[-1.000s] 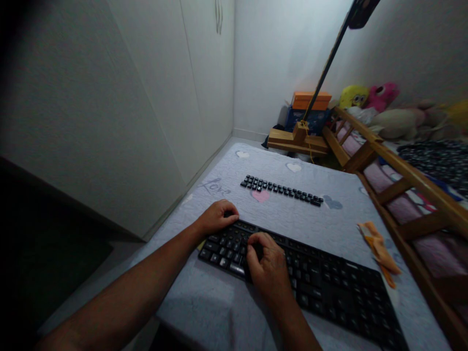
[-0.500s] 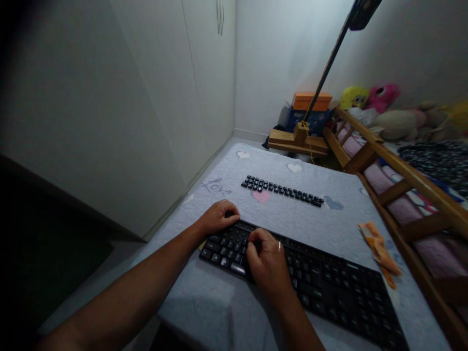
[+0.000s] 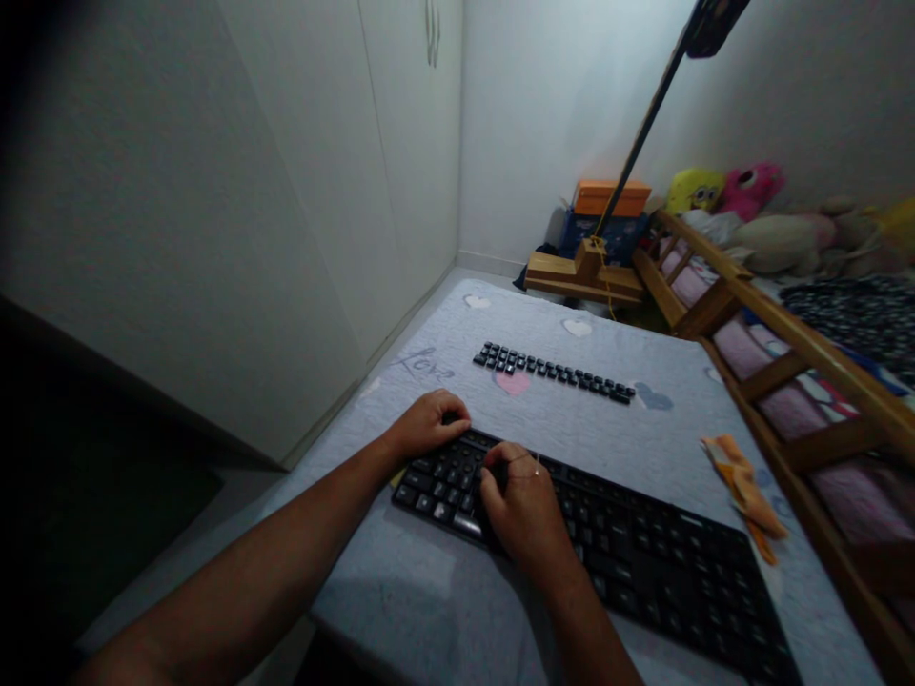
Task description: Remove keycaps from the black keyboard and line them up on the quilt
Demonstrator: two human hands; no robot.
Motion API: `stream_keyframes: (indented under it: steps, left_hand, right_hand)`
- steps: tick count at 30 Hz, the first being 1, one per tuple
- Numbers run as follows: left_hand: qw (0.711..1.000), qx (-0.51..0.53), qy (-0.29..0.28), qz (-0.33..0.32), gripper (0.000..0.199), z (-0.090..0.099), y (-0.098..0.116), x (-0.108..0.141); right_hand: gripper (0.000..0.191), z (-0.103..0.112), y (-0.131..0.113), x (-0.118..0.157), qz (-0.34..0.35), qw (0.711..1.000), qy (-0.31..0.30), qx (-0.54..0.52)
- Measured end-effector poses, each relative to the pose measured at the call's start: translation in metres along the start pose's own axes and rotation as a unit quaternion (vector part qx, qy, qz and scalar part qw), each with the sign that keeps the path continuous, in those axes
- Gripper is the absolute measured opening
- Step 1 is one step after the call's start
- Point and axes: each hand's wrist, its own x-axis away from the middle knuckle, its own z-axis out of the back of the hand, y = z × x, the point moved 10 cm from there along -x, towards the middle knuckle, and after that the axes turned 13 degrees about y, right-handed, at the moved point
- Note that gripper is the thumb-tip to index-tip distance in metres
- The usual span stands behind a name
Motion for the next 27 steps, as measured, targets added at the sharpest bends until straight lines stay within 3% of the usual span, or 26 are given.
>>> stream_keyframes:
  steps: [7,27]
  left_hand:
    - [1.000,-0.003,-0.004,0.004,0.012,-0.001,0.000,0.000]
    - [1.000,-0.011,-0.004,-0.003,0.013,-0.003,-0.003,0.001]
  right_hand:
    - [0.010,0.000,0.004,0.002,0.022,0.999,-0.023,0.013]
    - [0.011,0.001,0.015,-0.004,-0.025,1.000,-0.012,-0.004]
